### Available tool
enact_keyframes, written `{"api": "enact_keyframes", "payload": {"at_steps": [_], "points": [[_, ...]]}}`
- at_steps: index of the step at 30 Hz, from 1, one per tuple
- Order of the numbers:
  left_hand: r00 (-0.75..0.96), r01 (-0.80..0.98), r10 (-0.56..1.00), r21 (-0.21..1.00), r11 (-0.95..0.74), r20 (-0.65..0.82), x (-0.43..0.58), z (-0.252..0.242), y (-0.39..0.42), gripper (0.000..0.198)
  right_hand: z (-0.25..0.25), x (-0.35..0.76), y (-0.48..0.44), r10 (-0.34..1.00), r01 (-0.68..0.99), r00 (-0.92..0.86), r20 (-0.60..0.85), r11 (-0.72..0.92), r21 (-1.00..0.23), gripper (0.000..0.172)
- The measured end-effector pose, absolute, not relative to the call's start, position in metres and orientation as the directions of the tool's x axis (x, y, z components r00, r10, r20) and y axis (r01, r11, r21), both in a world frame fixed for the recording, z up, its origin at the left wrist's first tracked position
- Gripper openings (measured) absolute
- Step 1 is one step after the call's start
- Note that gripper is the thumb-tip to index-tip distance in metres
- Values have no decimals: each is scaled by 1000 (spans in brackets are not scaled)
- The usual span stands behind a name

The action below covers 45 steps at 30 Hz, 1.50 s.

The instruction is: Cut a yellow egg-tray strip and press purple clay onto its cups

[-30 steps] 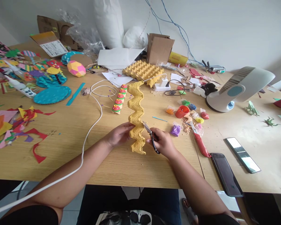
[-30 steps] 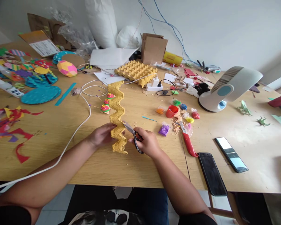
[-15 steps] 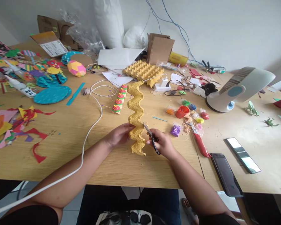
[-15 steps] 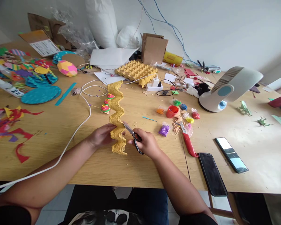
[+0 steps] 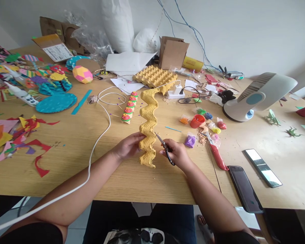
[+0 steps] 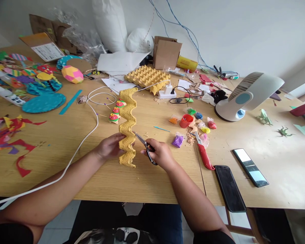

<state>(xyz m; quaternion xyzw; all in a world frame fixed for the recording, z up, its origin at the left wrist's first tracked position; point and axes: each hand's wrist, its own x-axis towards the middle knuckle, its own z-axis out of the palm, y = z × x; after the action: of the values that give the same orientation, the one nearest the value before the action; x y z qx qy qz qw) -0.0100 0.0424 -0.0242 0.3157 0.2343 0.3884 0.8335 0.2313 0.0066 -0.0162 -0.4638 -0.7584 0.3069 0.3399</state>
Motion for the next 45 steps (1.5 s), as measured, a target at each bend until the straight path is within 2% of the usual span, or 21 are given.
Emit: {"api": "enact_keyframes", "payload": {"at_steps": [7,11,18,21,24,31,36,45], "points": [[582,-467,804,759,454,-123,-7,-16,41,23,-18,231,8,958,508,-175,225,284,-813,32],[603,-416,790,802,429,-110,-7,-24,43,27,-18,233,9,970,371,-142,199,238,-898,31],[653,-240,744,893,381,-142,-7,-28,44,33,-15,231,11,977,103,-110,183,194,-975,35],[683,-181,721,929,324,-118,-4,-24,41,35,-20,231,13,977,-10,-102,185,185,-983,40],[733,-146,666,924,354,-139,-1,-22,38,37,-25,231,14,981,-88,-99,167,159,-983,45],[745,-122,650,926,358,-153,1,-27,38,41,-24,226,11,985,-300,-127,116,74,-951,46],[761,-173,640,917,360,-107,1,-23,35,36,-18,225,10,979,-325,-178,96,33,-945,37],[738,-234,672,911,339,-61,-3,-21,33,32,-7,219,7,977,-331,-192,88,20,-943,46]]}}
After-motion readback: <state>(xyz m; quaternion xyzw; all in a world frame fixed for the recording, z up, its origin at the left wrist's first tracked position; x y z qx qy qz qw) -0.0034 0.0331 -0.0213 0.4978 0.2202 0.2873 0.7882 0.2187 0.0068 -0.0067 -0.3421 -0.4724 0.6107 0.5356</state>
